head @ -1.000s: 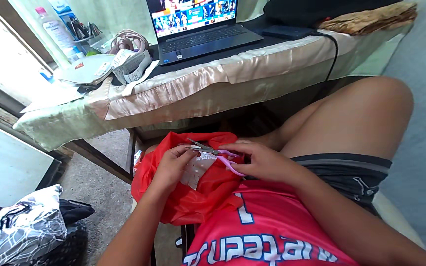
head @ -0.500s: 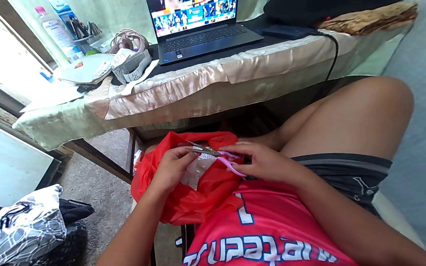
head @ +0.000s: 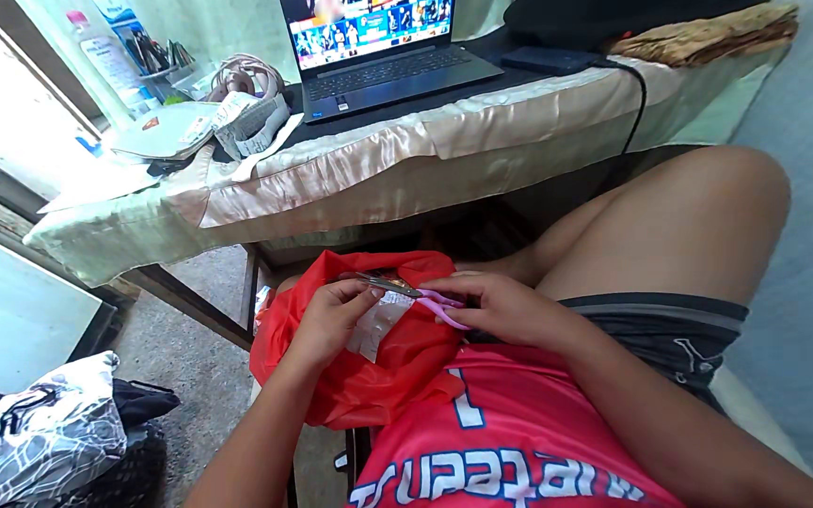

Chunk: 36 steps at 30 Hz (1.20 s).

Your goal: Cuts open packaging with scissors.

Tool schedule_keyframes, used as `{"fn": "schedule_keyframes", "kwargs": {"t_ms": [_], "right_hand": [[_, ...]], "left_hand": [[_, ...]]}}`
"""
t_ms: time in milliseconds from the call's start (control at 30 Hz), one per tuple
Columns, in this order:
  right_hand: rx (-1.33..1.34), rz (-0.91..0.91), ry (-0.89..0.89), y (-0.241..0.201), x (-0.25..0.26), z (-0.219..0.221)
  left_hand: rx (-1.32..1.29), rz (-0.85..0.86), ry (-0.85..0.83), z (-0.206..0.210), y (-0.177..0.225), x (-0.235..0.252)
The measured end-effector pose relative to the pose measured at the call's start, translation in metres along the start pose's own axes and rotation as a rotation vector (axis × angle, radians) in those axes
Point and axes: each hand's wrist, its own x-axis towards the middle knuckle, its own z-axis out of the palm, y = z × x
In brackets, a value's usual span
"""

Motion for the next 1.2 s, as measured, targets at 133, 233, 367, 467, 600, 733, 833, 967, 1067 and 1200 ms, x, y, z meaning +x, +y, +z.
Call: {"fn": "schedule_keyframes", "kwargs": {"t_ms": [133,233,367,467,600,733,833,967,1067,1200], "right_hand": [[-0.019,0.004,0.006,0.0012,0.0004,-0.0017],[-0.020,-0.004,-0.025,0.0004,-0.0001,-0.0031],[-0.004,-0.033,-0.039,-0.0014,-0.0007,-0.0029],[-0.023,-0.022,-0.032,-0.0007,-0.0002,-0.0034],[-0.026,-0.018,-0.024,-0.0003,-0.0004,-0.0032],[-0.062,0.006,-0.019,-0.0006,-0.0006,-0.0051],[-0.060,0.022,-0.013,-0.0008,-0.0007,-0.0055],[-0.042,0.009,-0.047,-0.0017,-0.0013,-0.0065],[-0.036,-0.013,-0.050,-0.0029,-0.0019,-0.0064],[-0.035,-0.005,-0.038,-0.0029,-0.0021,-0.0062]], "left_hand": [[0.030,-0.005,-0.012,0.0003,0.0010,0.0003],[0.044,0.001,-0.007,0.0003,0.0006,0.0007],[0.022,0.000,-0.001,0.0007,0.0007,0.0006],[0.026,0.001,-0.005,-0.0002,-0.0002,0.0004],[0.043,0.019,-0.007,-0.0009,-0.0002,0.0002],[0.057,0.017,-0.020,-0.0004,0.0000,0.0002],[0.062,0.012,-0.032,-0.0002,-0.0004,0.0003],[0.048,0.021,-0.022,-0.0004,-0.0011,0.0008],[0.044,0.023,-0.020,-0.0002,-0.0007,0.0005],[0.043,0.028,-0.024,-0.0001,-0.0010,0.0003]]}}
